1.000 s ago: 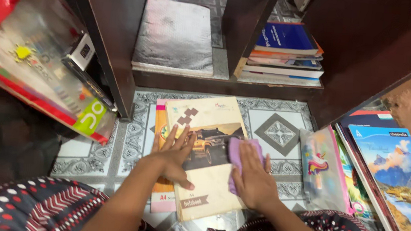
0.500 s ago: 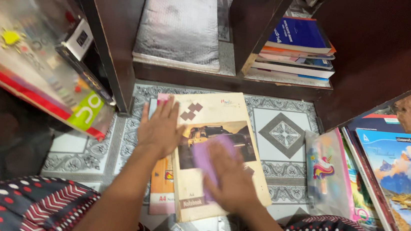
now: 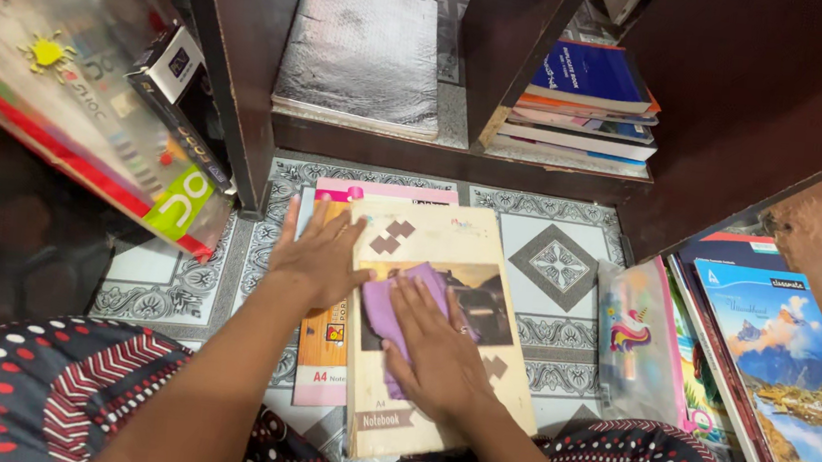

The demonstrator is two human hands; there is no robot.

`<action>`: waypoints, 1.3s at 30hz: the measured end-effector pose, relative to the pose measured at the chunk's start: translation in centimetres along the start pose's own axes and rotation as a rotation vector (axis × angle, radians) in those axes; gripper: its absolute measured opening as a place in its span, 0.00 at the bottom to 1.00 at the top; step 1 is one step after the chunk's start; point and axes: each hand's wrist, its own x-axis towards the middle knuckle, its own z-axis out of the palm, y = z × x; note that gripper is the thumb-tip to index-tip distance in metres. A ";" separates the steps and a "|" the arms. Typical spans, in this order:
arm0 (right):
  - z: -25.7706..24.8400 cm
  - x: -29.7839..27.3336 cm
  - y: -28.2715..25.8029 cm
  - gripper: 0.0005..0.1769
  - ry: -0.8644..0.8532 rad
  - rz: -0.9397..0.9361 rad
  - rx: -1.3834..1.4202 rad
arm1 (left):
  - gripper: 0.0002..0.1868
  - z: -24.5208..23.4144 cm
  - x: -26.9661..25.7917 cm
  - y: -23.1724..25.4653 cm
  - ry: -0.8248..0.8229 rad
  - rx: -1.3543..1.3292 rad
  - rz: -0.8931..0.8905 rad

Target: The person sits on the floor and wipes the covers of several notebooks with a purple cloth. The person wipes the front and back covers of each notebook, then places the cleaned notebook on a nearby shelf.

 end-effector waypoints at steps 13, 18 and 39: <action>0.9 2.3 6.8 0.41 -0.024 0.619 -0.128 | 0.70 -1.0 0.7 1.0 -0.099 -0.030 0.006; 2.9 7.0 3.5 0.44 0.043 0.362 -0.115 | 0.72 -0.9 1.5 0.9 -0.169 -0.058 0.004; 5.0 5.6 0.5 0.38 0.459 0.329 0.083 | 0.68 -0.9 1.3 0.6 -0.187 -0.013 0.020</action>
